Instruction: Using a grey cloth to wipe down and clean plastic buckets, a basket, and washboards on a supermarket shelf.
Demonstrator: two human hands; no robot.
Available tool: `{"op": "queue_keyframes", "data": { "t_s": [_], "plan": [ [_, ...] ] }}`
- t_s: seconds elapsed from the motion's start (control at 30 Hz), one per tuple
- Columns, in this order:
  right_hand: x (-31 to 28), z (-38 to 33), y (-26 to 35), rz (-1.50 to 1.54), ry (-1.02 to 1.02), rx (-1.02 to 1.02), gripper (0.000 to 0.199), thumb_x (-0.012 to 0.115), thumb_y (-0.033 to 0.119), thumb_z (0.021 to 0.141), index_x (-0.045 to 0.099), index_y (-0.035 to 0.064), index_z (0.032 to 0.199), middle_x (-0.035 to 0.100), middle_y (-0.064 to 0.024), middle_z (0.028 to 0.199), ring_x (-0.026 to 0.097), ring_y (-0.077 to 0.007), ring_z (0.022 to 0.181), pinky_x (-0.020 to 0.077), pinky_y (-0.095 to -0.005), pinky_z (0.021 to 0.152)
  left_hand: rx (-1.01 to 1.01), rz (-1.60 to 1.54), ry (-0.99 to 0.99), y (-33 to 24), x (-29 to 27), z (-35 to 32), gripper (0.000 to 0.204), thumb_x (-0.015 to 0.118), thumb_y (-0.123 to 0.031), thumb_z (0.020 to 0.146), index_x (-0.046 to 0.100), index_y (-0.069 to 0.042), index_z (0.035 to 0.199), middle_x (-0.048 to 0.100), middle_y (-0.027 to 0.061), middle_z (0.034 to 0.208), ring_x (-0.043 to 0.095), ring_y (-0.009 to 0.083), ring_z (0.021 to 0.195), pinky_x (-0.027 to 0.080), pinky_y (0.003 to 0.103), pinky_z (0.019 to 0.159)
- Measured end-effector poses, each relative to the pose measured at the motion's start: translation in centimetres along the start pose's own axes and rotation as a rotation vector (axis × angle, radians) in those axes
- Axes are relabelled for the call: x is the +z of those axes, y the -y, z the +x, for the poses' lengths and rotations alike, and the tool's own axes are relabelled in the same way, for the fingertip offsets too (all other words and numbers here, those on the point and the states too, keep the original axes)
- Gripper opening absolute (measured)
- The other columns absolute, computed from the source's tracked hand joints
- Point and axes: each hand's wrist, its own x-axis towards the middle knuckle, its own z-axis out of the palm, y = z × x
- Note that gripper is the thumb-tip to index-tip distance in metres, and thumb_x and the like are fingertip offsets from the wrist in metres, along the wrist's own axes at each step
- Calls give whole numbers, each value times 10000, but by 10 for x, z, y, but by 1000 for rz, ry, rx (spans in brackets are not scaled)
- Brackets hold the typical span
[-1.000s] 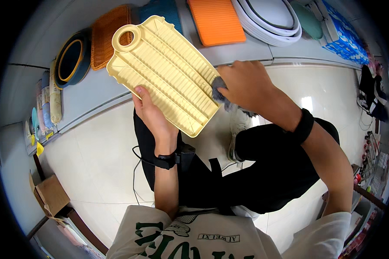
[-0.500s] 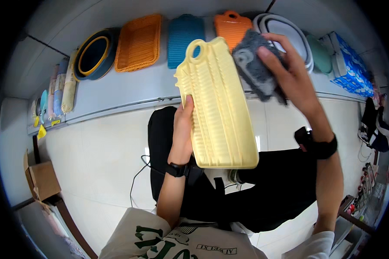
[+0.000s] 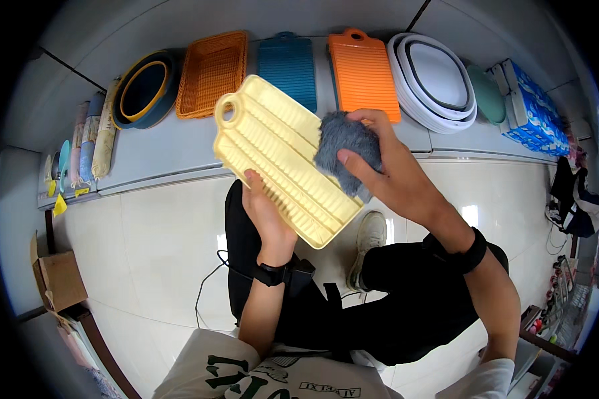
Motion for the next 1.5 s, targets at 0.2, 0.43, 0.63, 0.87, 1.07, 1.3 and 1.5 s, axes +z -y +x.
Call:
{"op": "queue_keyframes", "data": {
  "t_s": [0.2,0.43,0.63,0.87,1.07,1.3,1.5],
  "plan": [
    [6,2,2,99,-147,-52,605,655,349,1029,471,-61,1433,668,-204,1161,671,-250,1068,530,-332,938,241,19,-118,-19,18,-10,492,353,-339,1137,395,7,1483,574,185,1385,648,291,1193,570,413,985],
    [-32,4,18,416,-220,93,529,622,390,1055,570,-30,1373,687,-79,1084,647,-110,970,527,-240,872,68,52,-22,-29,-1,-2,471,385,-321,1132,378,2,1474,556,166,1361,623,263,1223,554,411,1009],
    [33,-14,-2,240,-100,44,672,509,446,1093,342,-75,1485,595,-193,1275,570,-251,1222,434,-344,1069,184,-8,-160,-24,0,-6,494,416,-309,1127,344,-3,1508,516,174,1426,586,281,1266,519,419,1044],
    [63,-29,-43,321,-123,350,648,493,444,1096,364,-91,1439,597,-189,1271,583,-238,1154,443,-350,1031,476,46,-233,-8,42,-35,522,434,-283,1128,247,-39,1550,432,171,1506,486,290,1351,417,426,1125],
    [85,-58,-53,604,39,717,568,487,487,1090,450,-7,1367,589,-80,1155,560,-137,979,496,-312,825,645,475,-170,4,41,-34,302,446,-238,1132,353,-9,1305,508,144,1238,503,177,1156,395,333,1025],
    [72,-62,-22,731,207,852,547,473,443,1106,417,20,1448,571,-81,1343,593,-171,1233,533,-375,1008,666,668,-91,-2,27,-21,292,427,-177,1126,303,-7,1329,520,189,1222,538,193,1148,399,336,1032],
    [44,-31,-42,659,31,633,462,604,335,1055,552,3,1373,658,-40,1230,658,-134,1045,541,-321,885,386,349,165,-10,32,-25,579,523,-21,1050,130,-45,1475,534,254,1351,599,218,1176,447,345,1016]
  ]
}}
